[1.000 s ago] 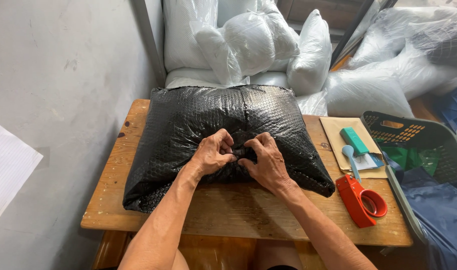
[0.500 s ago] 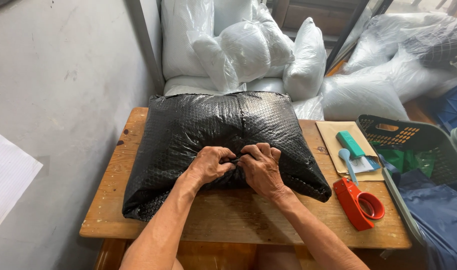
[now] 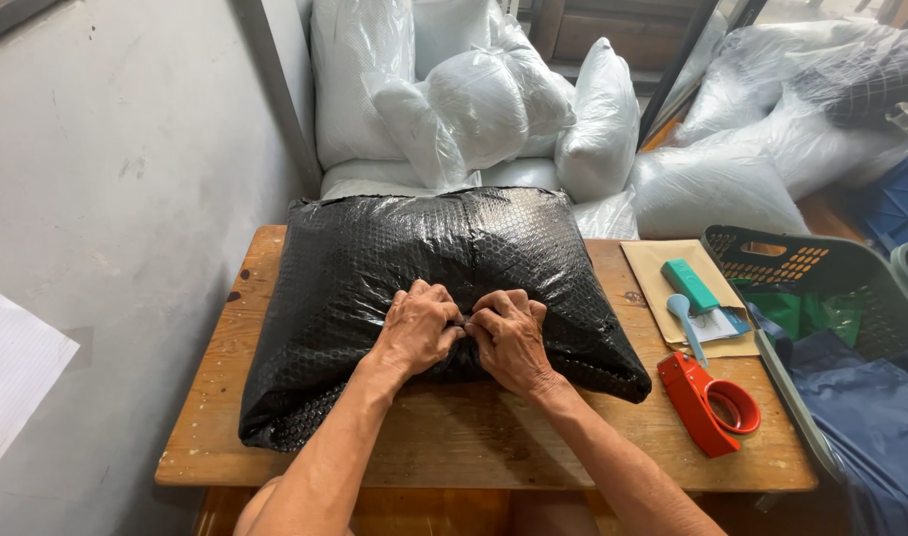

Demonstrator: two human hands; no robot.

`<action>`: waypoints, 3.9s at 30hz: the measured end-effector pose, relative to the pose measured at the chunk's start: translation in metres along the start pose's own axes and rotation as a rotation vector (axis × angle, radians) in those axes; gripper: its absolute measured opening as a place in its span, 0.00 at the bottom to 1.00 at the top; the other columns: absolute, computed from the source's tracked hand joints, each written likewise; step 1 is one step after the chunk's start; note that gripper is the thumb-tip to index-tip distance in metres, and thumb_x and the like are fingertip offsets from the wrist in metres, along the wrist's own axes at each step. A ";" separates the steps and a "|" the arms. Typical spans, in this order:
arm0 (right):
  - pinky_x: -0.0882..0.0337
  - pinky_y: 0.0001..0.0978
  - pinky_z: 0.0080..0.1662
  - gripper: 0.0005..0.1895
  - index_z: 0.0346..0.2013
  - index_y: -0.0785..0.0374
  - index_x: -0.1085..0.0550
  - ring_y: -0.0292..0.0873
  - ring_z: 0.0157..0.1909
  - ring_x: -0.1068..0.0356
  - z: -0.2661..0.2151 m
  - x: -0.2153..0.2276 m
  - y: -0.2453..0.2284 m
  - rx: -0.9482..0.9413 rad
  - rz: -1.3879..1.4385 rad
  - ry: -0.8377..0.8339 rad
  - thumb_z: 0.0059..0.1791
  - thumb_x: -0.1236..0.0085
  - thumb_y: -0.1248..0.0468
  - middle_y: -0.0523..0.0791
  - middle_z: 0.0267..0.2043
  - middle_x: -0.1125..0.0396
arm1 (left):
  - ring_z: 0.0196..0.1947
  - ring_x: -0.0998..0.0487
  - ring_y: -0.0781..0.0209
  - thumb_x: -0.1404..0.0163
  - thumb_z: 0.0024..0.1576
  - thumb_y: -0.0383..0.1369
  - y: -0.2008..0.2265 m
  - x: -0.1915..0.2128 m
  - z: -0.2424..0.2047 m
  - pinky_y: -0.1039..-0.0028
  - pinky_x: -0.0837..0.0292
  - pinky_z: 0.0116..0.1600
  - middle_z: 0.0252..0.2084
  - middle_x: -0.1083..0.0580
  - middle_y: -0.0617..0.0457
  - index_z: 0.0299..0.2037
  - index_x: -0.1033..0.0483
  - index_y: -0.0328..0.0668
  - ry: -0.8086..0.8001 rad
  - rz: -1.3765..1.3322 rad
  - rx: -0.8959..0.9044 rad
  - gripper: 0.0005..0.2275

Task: Wrapping pillows in bubble wrap and protective bags for shipping.

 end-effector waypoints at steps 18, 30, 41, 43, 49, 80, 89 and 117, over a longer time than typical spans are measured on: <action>0.40 0.42 0.51 0.10 0.25 0.54 0.27 0.45 0.50 0.35 -0.008 -0.021 0.012 -0.142 0.047 -0.021 0.40 0.31 0.59 0.39 0.41 0.37 | 0.39 0.20 0.51 0.37 0.49 0.33 0.000 0.015 0.007 0.61 0.21 0.44 0.39 0.30 0.53 0.35 0.29 0.49 0.095 -0.279 0.198 0.11; 0.40 0.42 0.48 0.18 0.35 0.49 0.31 0.45 0.46 0.35 0.002 -0.018 0.016 -0.236 0.001 -0.153 0.40 0.30 0.53 0.38 0.38 0.39 | 0.39 0.19 0.48 0.34 0.46 0.34 -0.001 0.016 0.009 0.59 0.20 0.43 0.38 0.30 0.54 0.34 0.31 0.51 0.088 -0.262 0.242 0.15; 0.32 0.43 0.41 0.16 0.31 0.51 0.33 0.49 0.37 0.29 0.022 -0.018 0.024 -0.360 0.054 -0.147 0.44 0.33 0.50 0.41 0.28 0.33 | 0.38 0.18 0.49 0.37 0.50 0.33 -0.005 0.017 0.012 0.59 0.20 0.43 0.37 0.27 0.54 0.34 0.28 0.50 0.106 -0.299 0.257 0.10; 0.32 0.43 0.41 0.18 0.30 0.50 0.33 0.49 0.37 0.28 0.028 -0.012 0.021 -0.379 0.088 -0.154 0.43 0.32 0.47 0.40 0.27 0.33 | 0.39 0.18 0.49 0.38 0.50 0.33 -0.007 0.016 0.014 0.59 0.20 0.44 0.37 0.27 0.54 0.34 0.28 0.51 0.099 -0.316 0.259 0.10; 0.29 0.45 0.42 0.19 0.29 0.51 0.33 0.52 0.37 0.28 0.032 -0.016 0.023 -0.373 0.007 -0.226 0.40 0.30 0.49 0.43 0.27 0.33 | 0.43 0.19 0.45 0.41 0.52 0.32 -0.002 0.015 0.015 0.56 0.20 0.47 0.39 0.28 0.53 0.36 0.29 0.52 0.061 -0.259 0.291 0.08; 0.33 0.44 0.51 0.26 0.41 0.50 0.34 0.49 0.50 0.34 0.026 -0.003 0.021 -0.391 0.140 -0.471 0.38 0.27 0.52 0.41 0.40 0.36 | 0.54 0.23 0.40 0.38 0.47 0.26 0.004 0.014 0.008 0.50 0.22 0.53 0.48 0.33 0.48 0.45 0.32 0.47 -0.052 -0.289 0.259 0.18; 0.33 0.44 0.51 0.25 0.44 0.50 0.34 0.49 0.51 0.34 0.020 -0.008 0.022 -0.357 0.103 -0.458 0.39 0.29 0.56 0.41 0.40 0.37 | 0.52 0.22 0.41 0.39 0.47 0.26 0.006 0.018 0.004 0.51 0.21 0.52 0.48 0.33 0.48 0.46 0.32 0.48 -0.066 -0.263 0.240 0.19; 0.38 0.46 0.66 0.27 0.47 0.57 0.30 0.50 0.61 0.34 -0.152 0.141 0.046 -0.406 -0.110 0.363 0.40 0.24 0.59 0.50 0.60 0.36 | 0.46 0.29 0.51 0.33 0.47 0.43 0.112 -0.004 0.014 0.58 0.34 0.48 0.42 0.26 0.53 0.37 0.21 0.45 0.160 0.006 -0.556 0.16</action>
Point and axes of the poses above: each hand's wrist, its own z-axis towards the middle knuckle, its own x-axis out of the back of the hand, y = z × x, the point moved 2 cm from there along z, towards the middle knuckle
